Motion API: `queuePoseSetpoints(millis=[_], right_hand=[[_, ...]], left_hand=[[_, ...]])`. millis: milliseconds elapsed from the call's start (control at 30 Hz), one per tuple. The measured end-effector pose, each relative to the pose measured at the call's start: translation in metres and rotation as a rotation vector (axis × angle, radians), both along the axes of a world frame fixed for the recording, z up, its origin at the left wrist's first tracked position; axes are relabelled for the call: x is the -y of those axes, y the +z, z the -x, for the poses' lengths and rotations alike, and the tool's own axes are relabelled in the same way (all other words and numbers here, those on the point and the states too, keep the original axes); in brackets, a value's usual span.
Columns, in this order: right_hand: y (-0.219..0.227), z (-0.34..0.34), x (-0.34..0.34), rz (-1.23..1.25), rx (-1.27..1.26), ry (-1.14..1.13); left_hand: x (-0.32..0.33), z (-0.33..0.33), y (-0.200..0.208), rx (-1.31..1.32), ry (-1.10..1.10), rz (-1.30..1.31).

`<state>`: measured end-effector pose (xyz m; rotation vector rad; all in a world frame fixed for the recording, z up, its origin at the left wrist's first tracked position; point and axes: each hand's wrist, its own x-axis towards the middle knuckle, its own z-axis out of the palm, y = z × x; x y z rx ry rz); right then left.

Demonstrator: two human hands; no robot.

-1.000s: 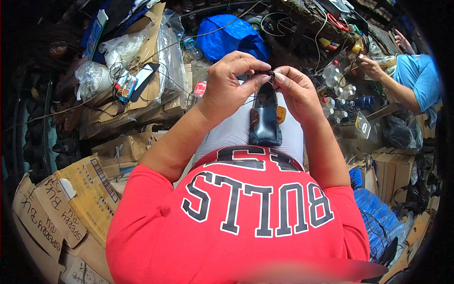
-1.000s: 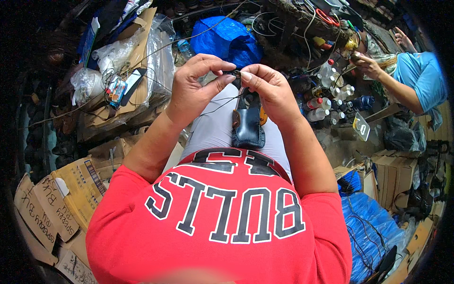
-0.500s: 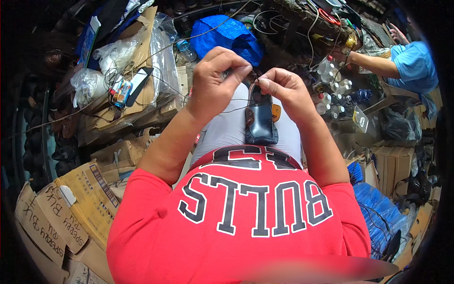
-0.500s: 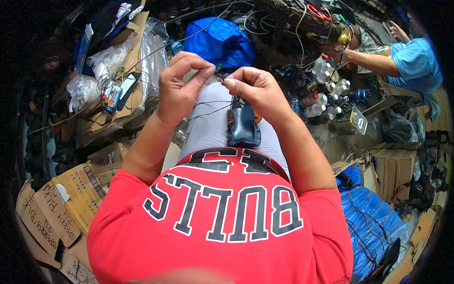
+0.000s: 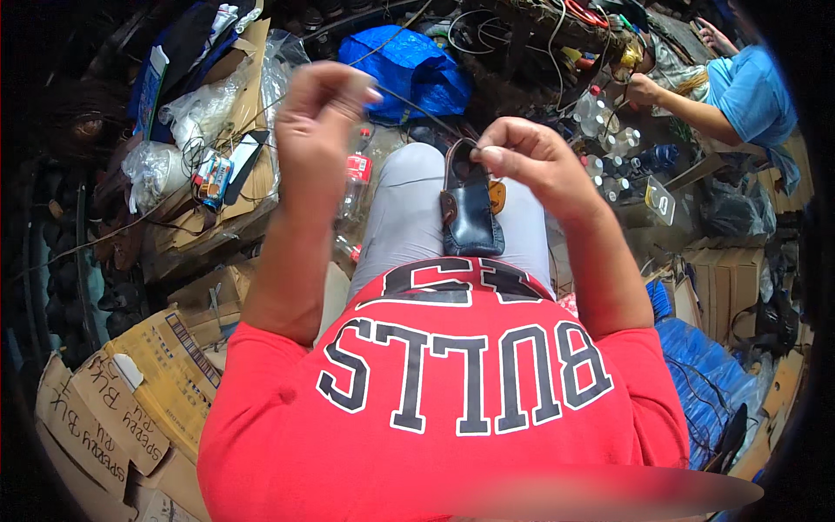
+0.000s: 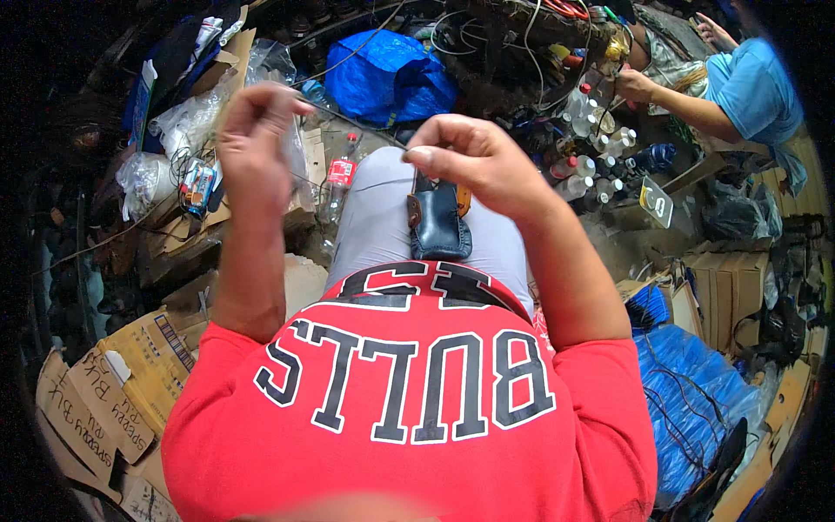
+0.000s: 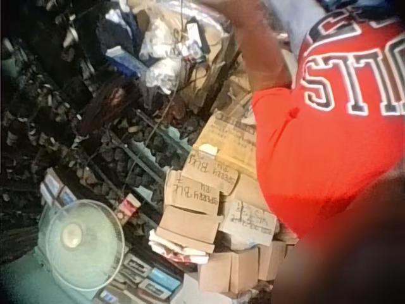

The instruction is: Hand-stitch the leather components of a shoe upper.

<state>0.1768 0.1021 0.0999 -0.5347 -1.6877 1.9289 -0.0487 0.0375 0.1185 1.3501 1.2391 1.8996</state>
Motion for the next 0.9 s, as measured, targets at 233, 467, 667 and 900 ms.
queuePoseSetpoints(millis=[233,467,667,900], right_hand=[[-0.012,-0.079,-0.024,-0.02,0.23,-0.135],[-0.027,-0.127,-0.032,-0.06,0.338,-0.318],[-0.045,-0.157,-0.041,0.105,-0.043,-0.63],[-0.012,-0.194,-0.062,0.312,-0.811,-0.723]], left_hand=[[0.019,0.091,0.032,0.164,0.261,-0.235],[0.029,0.109,0.011,0.129,0.349,-0.168],[0.028,0.11,-0.01,0.182,0.36,-0.124],[0.021,0.039,-0.084,0.309,0.031,0.195]])
